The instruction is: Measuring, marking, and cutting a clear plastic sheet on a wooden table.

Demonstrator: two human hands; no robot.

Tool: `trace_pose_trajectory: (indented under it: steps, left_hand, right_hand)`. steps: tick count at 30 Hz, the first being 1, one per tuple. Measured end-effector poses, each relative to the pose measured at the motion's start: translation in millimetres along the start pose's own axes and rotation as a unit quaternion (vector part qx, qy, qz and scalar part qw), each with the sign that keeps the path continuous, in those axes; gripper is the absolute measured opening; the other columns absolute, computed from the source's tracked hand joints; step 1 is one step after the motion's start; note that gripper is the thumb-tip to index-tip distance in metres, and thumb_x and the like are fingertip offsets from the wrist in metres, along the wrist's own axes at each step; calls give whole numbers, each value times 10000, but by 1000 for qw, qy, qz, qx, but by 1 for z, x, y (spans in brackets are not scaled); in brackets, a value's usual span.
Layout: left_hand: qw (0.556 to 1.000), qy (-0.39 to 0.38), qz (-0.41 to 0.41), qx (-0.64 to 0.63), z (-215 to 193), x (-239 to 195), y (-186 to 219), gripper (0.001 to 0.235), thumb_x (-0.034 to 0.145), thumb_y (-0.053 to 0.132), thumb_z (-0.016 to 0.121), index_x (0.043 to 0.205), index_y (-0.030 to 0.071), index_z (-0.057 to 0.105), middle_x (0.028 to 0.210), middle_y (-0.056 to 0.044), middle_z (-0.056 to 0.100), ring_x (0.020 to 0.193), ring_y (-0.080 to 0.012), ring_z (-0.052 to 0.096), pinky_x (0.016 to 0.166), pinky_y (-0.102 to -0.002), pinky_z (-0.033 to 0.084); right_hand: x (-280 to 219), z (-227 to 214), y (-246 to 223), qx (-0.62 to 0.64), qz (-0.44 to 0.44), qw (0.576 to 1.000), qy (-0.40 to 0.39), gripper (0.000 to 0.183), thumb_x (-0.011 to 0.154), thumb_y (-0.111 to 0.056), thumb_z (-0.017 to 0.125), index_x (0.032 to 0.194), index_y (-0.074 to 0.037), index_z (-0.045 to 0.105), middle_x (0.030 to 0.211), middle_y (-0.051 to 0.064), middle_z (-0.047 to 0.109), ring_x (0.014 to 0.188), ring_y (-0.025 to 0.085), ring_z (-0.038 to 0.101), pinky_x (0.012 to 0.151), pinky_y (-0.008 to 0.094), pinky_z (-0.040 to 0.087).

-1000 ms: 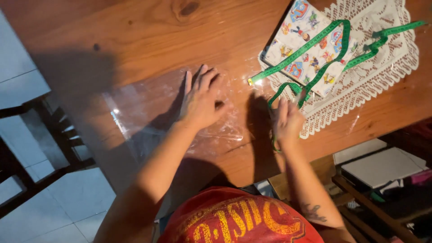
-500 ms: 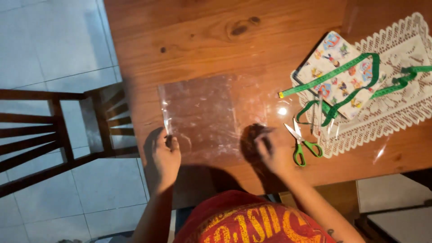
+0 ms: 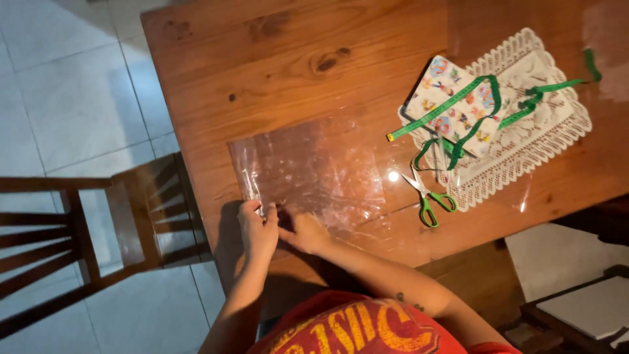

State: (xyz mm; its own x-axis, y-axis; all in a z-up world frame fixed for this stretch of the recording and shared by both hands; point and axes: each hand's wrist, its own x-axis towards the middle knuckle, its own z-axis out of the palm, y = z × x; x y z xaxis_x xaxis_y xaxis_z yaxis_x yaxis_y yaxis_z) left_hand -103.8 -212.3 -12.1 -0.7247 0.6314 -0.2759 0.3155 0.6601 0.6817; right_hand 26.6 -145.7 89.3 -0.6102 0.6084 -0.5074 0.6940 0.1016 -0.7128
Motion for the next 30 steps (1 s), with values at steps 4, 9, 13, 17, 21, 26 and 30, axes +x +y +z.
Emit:
trace_pose_trajectory:
  steps: [4,9,13,17,21,26,30]
  left_hand:
    - [999,-1,-37,-1,10,23,-39,419,907,404,755,1203,147,607,1148,-123,651,1109,-329,666,937,-393,560]
    - [996,-28,-83,30,-17,17,-28,308,936,325,699,1221,241,616,1243,-15,620,1193,-266,625,983,-359,519]
    - [997,-13,-79,-21,-20,17,-28,400,973,228,672,1340,148,532,1224,-111,650,1191,-315,629,1007,-409,503]
    - [999,-49,-21,-6,-23,24,-35,297,963,260,679,1218,109,684,1211,-160,704,1180,-360,651,992,-441,518]
    - [996,-79,-26,-24,-37,12,-15,239,1005,302,607,1183,213,740,1214,-99,735,1194,-323,656,1003,-424,507]
    - [985,-148,-6,-90,-65,-5,22,345,1067,386,488,1242,208,726,1328,-95,684,1306,-313,586,1104,-436,450]
    - [977,-154,135,-52,-58,-1,3,275,1042,218,542,1263,141,686,1365,-90,619,1292,-300,581,1095,-422,471]
  right_hand:
    - [36,40,21,-54,9,998,-4,708,892,-579,648,1375,-74,535,1251,223,686,1103,434,702,959,577,557]
    - [39,38,6,-142,18,990,-13,644,909,-569,636,1347,-103,566,1179,212,695,1053,420,726,927,536,585]
    - [27,29,-10,-138,20,990,-11,620,944,-539,608,1346,-68,570,1196,230,695,1090,433,713,954,536,571]
    - [32,38,-11,-176,15,984,19,637,918,-577,629,1279,-53,610,1134,223,717,1053,424,728,916,535,583]
    - [43,48,-7,-202,24,978,55,632,903,-585,654,1226,-42,641,1078,215,736,1002,411,744,867,536,594]
    - [53,49,5,-138,62,986,77,464,950,-445,604,1229,-83,686,965,201,770,971,414,749,841,516,606]
    - [44,26,38,40,20,983,181,297,983,-325,591,1075,-86,742,1023,250,750,1060,468,699,915,550,561]
